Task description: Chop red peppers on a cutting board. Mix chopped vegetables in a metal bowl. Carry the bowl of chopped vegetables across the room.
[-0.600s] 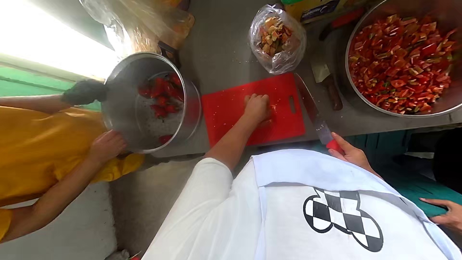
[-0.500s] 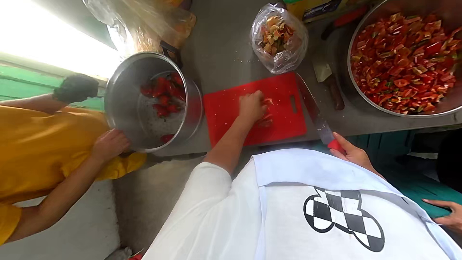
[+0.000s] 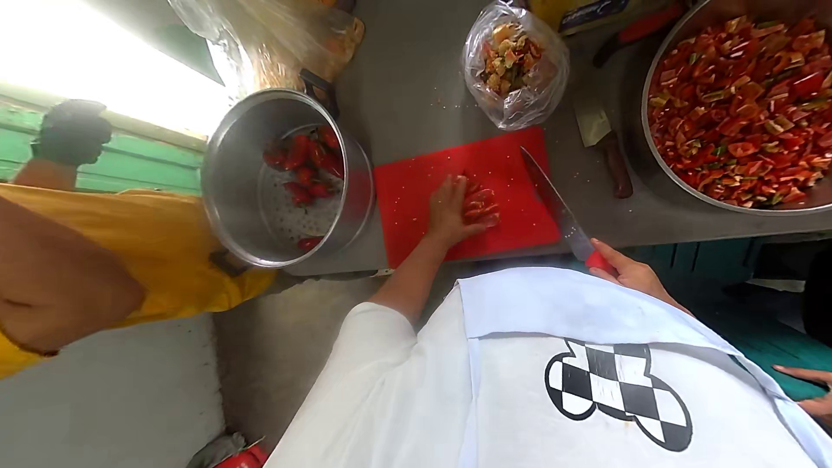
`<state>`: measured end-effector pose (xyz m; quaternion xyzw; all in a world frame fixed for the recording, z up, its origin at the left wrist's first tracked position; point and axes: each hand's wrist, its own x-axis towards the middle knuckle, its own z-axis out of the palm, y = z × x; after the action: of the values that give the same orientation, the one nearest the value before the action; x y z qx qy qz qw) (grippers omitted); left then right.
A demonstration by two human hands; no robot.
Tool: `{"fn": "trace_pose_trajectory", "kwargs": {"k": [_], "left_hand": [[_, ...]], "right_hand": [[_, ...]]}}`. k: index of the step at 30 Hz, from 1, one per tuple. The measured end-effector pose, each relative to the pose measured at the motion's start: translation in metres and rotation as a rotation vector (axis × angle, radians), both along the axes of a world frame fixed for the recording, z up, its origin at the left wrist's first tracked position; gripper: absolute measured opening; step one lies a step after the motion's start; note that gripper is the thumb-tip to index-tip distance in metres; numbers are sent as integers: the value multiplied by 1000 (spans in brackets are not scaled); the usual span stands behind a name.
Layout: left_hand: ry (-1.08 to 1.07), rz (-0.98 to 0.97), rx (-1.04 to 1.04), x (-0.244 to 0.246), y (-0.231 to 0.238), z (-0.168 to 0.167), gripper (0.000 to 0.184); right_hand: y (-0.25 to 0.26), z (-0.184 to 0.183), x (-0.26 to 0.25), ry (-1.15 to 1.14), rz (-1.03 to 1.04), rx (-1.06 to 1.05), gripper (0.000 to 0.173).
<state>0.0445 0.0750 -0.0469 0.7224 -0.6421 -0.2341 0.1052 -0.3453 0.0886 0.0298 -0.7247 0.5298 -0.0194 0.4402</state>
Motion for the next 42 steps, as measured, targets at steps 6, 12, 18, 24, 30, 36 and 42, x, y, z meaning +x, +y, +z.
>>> {"fn": "trace_pose_trajectory", "kwargs": {"k": [6, 12, 18, 24, 30, 36, 42], "left_hand": [[-74, 47, 25, -25, -18, -6, 98], [3, 163, -107, -35, -31, 1, 85], [75, 114, -179, -30, -5, -13, 104], [94, 133, -361, -16, 2, -4, 41], [-12, 235, -252, -11, -4, 9, 23], [75, 360, -195, -19, 9, 9, 24], [63, 250, -126, -19, 14, 5, 103]], "right_hand": [[-8, -5, 13, 38, 78, 50, 54], [-17, -11, 27, 78, 156, 57, 55], [-25, -18, 47, 117, 256, 81, 56], [-28, -15, 50, 138, 248, 7, 55], [-26, -17, 41, 106, 228, -20, 54], [-22, -18, 39, 95, 202, 3, 54], [-19, -18, 35, 107, 194, 56, 55]]}}
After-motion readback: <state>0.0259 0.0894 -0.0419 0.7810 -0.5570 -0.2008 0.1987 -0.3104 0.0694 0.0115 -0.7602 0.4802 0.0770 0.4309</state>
